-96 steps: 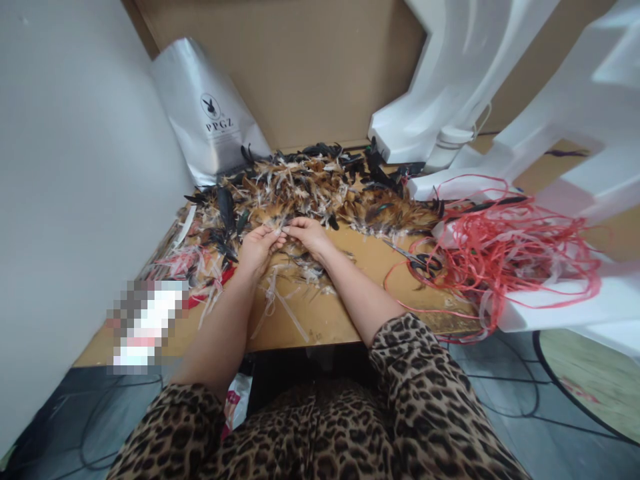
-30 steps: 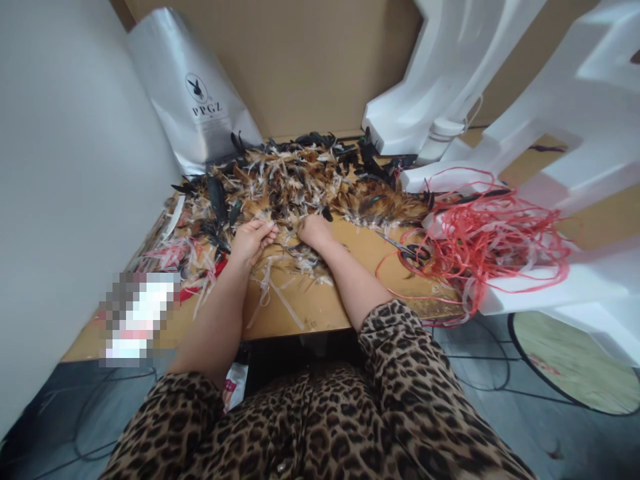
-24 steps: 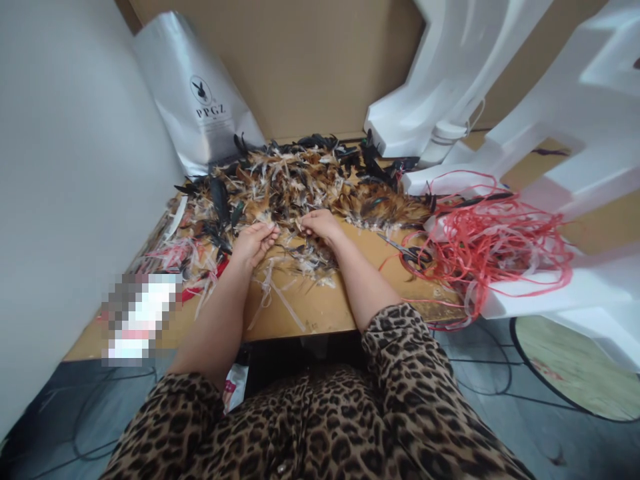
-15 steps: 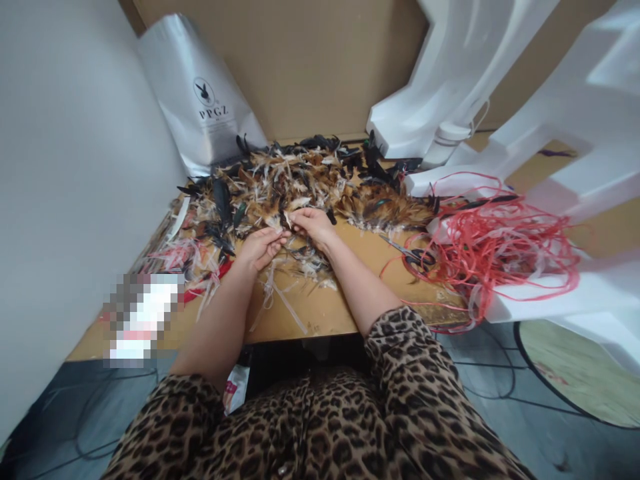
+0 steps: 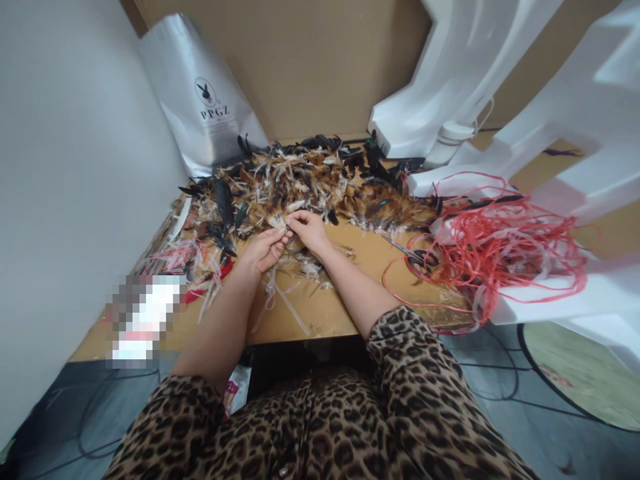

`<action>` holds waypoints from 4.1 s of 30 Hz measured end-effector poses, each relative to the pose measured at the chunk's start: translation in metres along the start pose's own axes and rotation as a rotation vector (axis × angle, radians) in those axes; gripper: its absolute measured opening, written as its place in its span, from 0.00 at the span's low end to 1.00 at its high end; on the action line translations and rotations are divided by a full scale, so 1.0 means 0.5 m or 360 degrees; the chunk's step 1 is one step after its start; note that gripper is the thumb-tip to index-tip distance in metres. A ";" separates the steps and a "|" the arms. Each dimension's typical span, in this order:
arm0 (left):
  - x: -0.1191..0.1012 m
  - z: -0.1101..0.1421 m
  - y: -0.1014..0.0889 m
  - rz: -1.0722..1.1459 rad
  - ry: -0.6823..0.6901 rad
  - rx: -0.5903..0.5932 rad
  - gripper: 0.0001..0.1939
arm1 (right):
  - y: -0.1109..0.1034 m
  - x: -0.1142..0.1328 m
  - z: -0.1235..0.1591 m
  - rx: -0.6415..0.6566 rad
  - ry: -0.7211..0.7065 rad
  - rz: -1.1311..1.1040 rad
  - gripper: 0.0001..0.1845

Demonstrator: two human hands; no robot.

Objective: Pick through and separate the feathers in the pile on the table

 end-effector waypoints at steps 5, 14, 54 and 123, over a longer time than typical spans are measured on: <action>-0.002 0.000 -0.001 -0.0007 -0.0001 -0.0028 0.00 | 0.001 0.001 -0.001 -0.0007 -0.0100 0.0137 0.11; -0.010 0.001 -0.009 -0.0096 0.0105 -0.0055 0.05 | -0.014 0.016 -0.005 -0.0011 -0.0191 0.0289 0.11; -0.028 0.004 -0.009 -0.0023 0.0298 0.0016 0.04 | -0.009 -0.013 -0.008 0.0311 0.0578 -0.0651 0.16; -0.046 -0.001 -0.026 -0.0249 0.0605 -0.0431 0.09 | -0.053 -0.015 -0.015 0.0401 -0.0460 0.2023 0.12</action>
Point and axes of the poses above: each hand's wrist, its own z-axis away from the middle knuckle, its own y-axis out of the palm, x = y × z, the point moved 3 cm from there along -z, towards the middle knuckle, and after that the axes turned 1 degree about -y, right-handed, at the moved point
